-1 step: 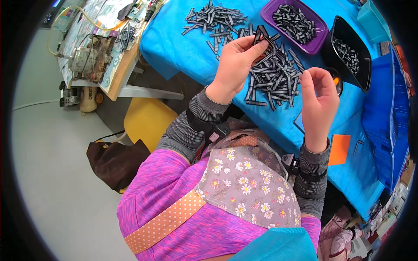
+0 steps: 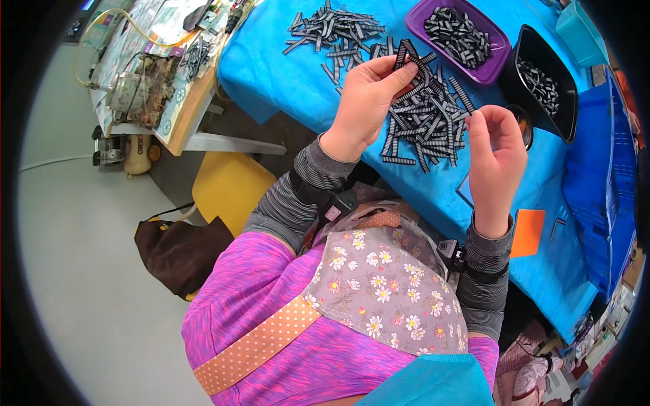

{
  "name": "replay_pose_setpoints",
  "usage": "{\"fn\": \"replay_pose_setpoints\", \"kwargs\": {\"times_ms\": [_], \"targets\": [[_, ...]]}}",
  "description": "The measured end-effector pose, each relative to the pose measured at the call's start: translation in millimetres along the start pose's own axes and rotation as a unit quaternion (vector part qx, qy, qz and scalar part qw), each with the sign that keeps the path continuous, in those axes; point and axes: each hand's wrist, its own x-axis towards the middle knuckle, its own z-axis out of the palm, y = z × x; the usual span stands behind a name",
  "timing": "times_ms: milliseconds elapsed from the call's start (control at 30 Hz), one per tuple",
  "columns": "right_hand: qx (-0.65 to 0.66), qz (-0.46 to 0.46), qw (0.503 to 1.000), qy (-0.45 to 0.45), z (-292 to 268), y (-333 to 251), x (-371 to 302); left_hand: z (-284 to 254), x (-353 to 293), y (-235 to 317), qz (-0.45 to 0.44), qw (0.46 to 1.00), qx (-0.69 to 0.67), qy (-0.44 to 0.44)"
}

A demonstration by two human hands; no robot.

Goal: Assembling and checking small black components, possibly shoe laces or aglets, by hand.

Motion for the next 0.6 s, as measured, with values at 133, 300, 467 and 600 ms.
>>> {"fn": "replay_pose_setpoints", "kwargs": {"times_ms": [133, 300, 467, 600], "targets": [[0.006, -0.015, 1.000, -0.014, -0.8, 3.9, -0.3, -1.2, -2.2, 0.5, -0.006, 1.000, -0.015, -0.009], [0.022, 0.032, 0.998, -0.055, -0.9, 1.4, -1.9, -1.8, -4.7, 2.1, -0.013, 0.999, -0.025, -0.029], [-0.115, 0.035, 0.988, -0.092, 3.6, -2.5, -1.1, 0.1, -7.1, 2.8, -0.020, 0.999, -0.030, -0.034], [-0.060, -0.004, 0.996, -0.065, 10.2, -7.4, -0.8, -1.1, -7.6, -4.3, -0.003, 0.998, 0.022, -0.053]]}}
